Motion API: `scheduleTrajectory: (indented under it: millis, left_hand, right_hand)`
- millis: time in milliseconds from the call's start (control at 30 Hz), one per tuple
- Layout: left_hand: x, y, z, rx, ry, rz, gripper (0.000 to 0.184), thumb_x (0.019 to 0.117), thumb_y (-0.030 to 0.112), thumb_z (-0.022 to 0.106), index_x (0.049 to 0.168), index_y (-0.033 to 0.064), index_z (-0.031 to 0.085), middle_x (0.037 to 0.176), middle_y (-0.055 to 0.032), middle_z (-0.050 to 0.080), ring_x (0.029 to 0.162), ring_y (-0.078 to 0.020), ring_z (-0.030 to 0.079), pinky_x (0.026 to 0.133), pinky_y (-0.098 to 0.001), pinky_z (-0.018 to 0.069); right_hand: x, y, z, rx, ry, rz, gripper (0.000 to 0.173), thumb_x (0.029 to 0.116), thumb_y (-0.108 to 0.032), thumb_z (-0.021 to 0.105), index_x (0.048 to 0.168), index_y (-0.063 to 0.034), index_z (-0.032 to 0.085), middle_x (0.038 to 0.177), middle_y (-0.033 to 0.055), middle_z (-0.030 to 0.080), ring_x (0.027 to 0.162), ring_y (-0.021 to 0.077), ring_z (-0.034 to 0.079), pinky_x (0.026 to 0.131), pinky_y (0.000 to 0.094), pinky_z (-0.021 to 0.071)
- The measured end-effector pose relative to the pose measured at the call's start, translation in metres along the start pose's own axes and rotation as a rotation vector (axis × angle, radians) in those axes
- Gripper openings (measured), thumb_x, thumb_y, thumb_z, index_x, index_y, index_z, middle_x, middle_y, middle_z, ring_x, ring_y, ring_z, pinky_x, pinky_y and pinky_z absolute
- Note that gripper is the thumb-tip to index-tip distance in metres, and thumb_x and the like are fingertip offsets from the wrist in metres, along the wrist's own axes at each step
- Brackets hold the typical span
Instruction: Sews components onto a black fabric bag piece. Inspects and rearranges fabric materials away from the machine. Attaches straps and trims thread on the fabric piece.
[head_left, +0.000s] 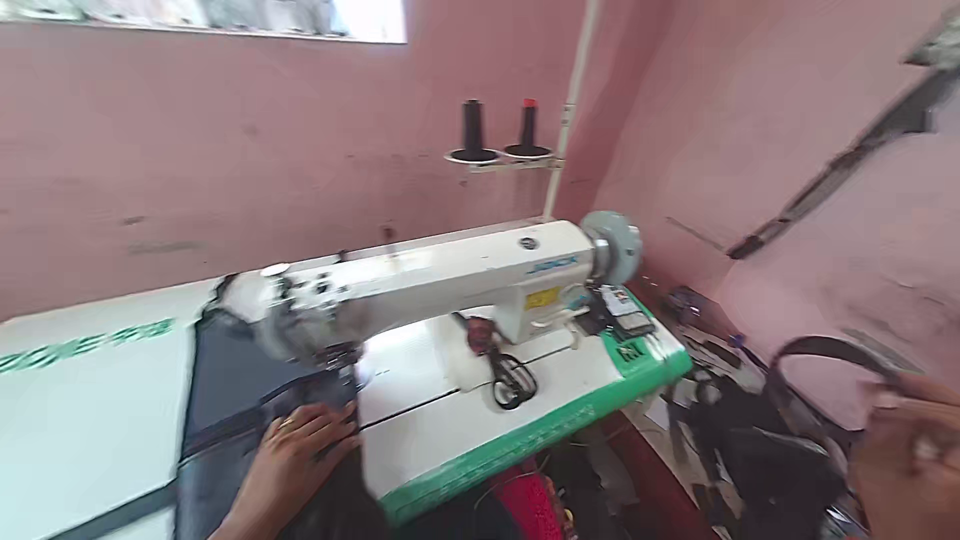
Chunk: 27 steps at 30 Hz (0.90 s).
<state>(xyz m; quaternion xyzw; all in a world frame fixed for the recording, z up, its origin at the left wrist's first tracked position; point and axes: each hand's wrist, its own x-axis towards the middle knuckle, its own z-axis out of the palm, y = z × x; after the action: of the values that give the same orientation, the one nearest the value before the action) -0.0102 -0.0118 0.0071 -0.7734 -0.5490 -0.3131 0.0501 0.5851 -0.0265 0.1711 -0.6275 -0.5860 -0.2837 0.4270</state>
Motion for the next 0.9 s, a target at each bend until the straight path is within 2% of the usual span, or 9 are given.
scheduleTrajectory:
  millis: [100,167,267,367,500,600,733,800,900]
  left_hand:
    - [0.000,0.003,-0.001,-0.020,0.007,-0.028,0.036,0.0948,0.048,0.060,0.097,0.0203,0.083,0.116,0.0018,0.077,0.111,-0.0272,0.070,0.085,-0.0579,0.0521]
    - [0.002,0.004,-0.003,-0.043,0.005,-0.029,0.030,0.0935,0.043,0.065,0.097,0.0187,0.083,0.116,0.0011,0.077,0.111,-0.0272,0.070,0.085,-0.0567,0.0525]
    - [0.004,0.008,-0.006,-0.063,-0.038,-0.050,0.025,0.0933,0.038,0.068,0.096,0.0182,0.082,0.117,0.0014,0.077,0.112,-0.0264,0.070,0.085,-0.0539,0.0517]
    - [0.003,0.008,-0.005,-0.051,-0.053,-0.054,0.027,0.0950,0.040,0.065,0.095,0.0188,0.082,0.117,0.0024,0.077,0.113,-0.0244,0.069,0.086,-0.0516,0.0512]
    - [0.004,0.007,-0.005,-0.055,-0.049,-0.062,0.027,0.0949,0.041,0.065,0.093,0.0191,0.081,0.118,0.0036,0.077,0.112,-0.0235,0.069,0.084,-0.0500,0.0521]
    - [0.004,0.007,-0.004,-0.049,-0.044,-0.057,0.027,0.0945,0.041,0.064,0.093,0.0203,0.081,0.117,0.0045,0.077,0.112,-0.0226,0.069,0.083,-0.0484,0.0518]
    - [0.003,0.005,0.000,-0.013,0.015,-0.036,0.027,0.0934,0.043,0.063,0.088,0.0222,0.080,0.114,0.0061,0.078,0.108,-0.0207,0.070,0.080,-0.0460,0.0513]
    - [0.002,0.005,0.002,-0.009,0.029,-0.031,0.027,0.0934,0.043,0.062,0.086,0.0233,0.079,0.112,0.0072,0.078,0.108,-0.0197,0.070,0.079,-0.0448,0.0511]
    - [0.002,0.006,0.002,-0.023,0.034,-0.036,0.028,0.0930,0.044,0.063,0.086,0.0219,0.079,0.105,0.0059,0.078,0.107,-0.0214,0.070,0.079,-0.0456,0.0509]
  right_hand:
    - [-0.015,-0.116,0.046,0.704,-0.323,-0.251,0.022,0.1033,-0.024,0.057,0.094,-0.0054,0.064,0.119,0.0106,0.068,0.115,0.0131,0.064,0.096,0.0274,0.0548]
    - [-0.032,-0.192,0.082,1.123,-0.492,-0.369,0.012,0.1013,-0.029,0.064,0.096,-0.0182,0.065,0.126,-0.0047,0.067,0.122,0.0065,0.061,0.102,0.0261,0.0551]
    - [-0.047,-0.258,0.152,1.273,-0.613,-0.577,0.021,0.1032,-0.024,0.061,0.088,-0.0094,0.062,0.122,0.0064,0.068,0.119,0.0126,0.064,0.101,0.0274,0.0549]
    - [-0.048,-0.272,0.204,0.877,-0.785,-0.765,0.016,0.0904,-0.003,0.061,0.077,0.0037,0.066,0.113,0.0213,0.071,0.109,0.0314,0.069,0.096,0.0422,0.0527]
    - [-0.028,-0.305,0.191,0.229,-1.275,-0.739,0.022,0.0898,0.000,0.062,0.107,0.0095,0.070,0.134,0.0269,0.059,0.130,0.0424,0.053,0.112,0.0544,0.0381]
    - [-0.046,-0.330,0.178,0.336,-1.024,-0.766,0.032,0.0829,0.009,0.063,0.114,0.0060,0.071,0.130,0.0293,0.062,0.128,0.0470,0.056,0.107,0.0616,0.0431]
    - [-0.084,-0.363,0.198,0.557,-0.861,-1.037,0.052,0.0887,0.009,0.062,0.139,-0.0051,0.063,0.142,0.0201,0.061,0.134,0.0418,0.056,0.114,0.0684,0.0338]
    - [-0.097,-0.371,0.212,0.528,-0.757,-1.089,0.048,0.0914,0.004,0.062,0.137,-0.0084,0.064,0.140,0.0170,0.063,0.129,0.0383,0.061,0.110,0.0680,0.0385]
    - [-0.088,-0.378,0.201,0.417,-1.035,-0.809,0.036,0.0994,0.000,0.052,0.132,0.0010,0.065,0.137,0.0261,0.061,0.132,0.0440,0.056,0.112,0.0624,0.0389]
